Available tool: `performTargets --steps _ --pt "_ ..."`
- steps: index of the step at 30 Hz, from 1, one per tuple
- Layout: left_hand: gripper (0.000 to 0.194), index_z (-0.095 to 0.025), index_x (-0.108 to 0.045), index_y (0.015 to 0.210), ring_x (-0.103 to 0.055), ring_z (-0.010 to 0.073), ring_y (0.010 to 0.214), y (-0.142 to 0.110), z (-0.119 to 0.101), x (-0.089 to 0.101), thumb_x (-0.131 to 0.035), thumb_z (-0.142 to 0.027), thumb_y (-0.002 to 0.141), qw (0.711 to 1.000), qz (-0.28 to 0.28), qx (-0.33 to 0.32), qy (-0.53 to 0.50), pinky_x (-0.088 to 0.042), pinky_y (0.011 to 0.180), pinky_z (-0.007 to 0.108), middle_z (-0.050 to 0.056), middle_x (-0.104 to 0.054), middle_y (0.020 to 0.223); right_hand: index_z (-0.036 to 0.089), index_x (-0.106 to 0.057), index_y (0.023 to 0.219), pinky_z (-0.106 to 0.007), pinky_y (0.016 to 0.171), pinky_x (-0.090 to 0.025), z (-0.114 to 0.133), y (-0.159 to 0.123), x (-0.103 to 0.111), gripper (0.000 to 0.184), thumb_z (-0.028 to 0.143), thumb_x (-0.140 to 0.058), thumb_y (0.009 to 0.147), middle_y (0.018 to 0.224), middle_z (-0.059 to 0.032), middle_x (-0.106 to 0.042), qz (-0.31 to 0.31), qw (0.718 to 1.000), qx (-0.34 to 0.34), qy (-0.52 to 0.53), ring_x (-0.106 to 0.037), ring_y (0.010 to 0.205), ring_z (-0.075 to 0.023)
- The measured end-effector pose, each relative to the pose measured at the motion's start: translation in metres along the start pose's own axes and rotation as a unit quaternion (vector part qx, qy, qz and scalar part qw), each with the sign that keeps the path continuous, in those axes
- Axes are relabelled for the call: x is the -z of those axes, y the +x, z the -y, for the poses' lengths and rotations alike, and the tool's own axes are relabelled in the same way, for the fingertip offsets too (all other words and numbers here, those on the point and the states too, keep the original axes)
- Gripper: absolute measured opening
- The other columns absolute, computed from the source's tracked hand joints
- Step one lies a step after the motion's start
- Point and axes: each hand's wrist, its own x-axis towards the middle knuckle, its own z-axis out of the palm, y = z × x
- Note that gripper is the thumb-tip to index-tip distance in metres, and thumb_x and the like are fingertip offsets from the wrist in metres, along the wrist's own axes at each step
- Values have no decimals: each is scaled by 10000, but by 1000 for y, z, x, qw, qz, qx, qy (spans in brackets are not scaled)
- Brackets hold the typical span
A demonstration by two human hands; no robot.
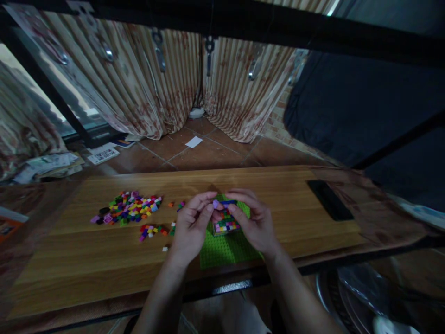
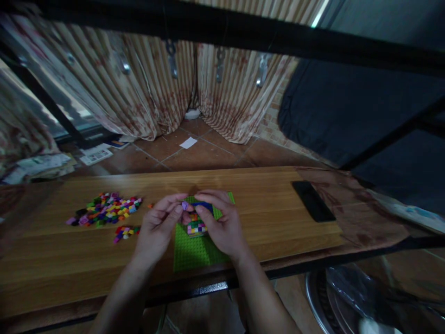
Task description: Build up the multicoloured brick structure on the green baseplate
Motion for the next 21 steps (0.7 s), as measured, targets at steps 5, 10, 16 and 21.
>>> performTargets --steps 5,10,16,21 --pt "335 -163 -576 1161 -565 107 573 0 2 -3 -599 -295 854 999 45 0 3 -486 549 225 -19 -615 661 348 -684 1097 -405 990 -431 5 0 -4 244 248 -592 894 1175 -20 -628 36 999 12 3 -558 1134 -195" --pt "405 -170 -548 1225 -572 102 556 -2 2 -10 -603 -318 852 998 56 10 -4 -468 538 215 -20 -630 660 334 -719 984 -372 967 -442 6 -2 -9 189 218 -614 877 1130 -9 -637 13 998 -13 63 -582 1089 -177" --pt "346 -171 -643 1081 -555 93 503 0 -3 -10 -667 -350 785 999 -31 14 12 -414 470 207 16 -692 728 286 -722 896 -352 886 -493 2 3 3 123 230 -713 786 951 -6 -706 -78 987 -69 121 -643 932 -174" --pt "231 -159 -683 921 -523 72 511 7 1 5 -677 -311 746 982 -191 9 13 -377 486 191 12 -688 713 258 -735 777 -297 691 -527 -13 7 22 115 268 -793 677 763 11 -696 -145 973 -137 117 -631 727 -151"
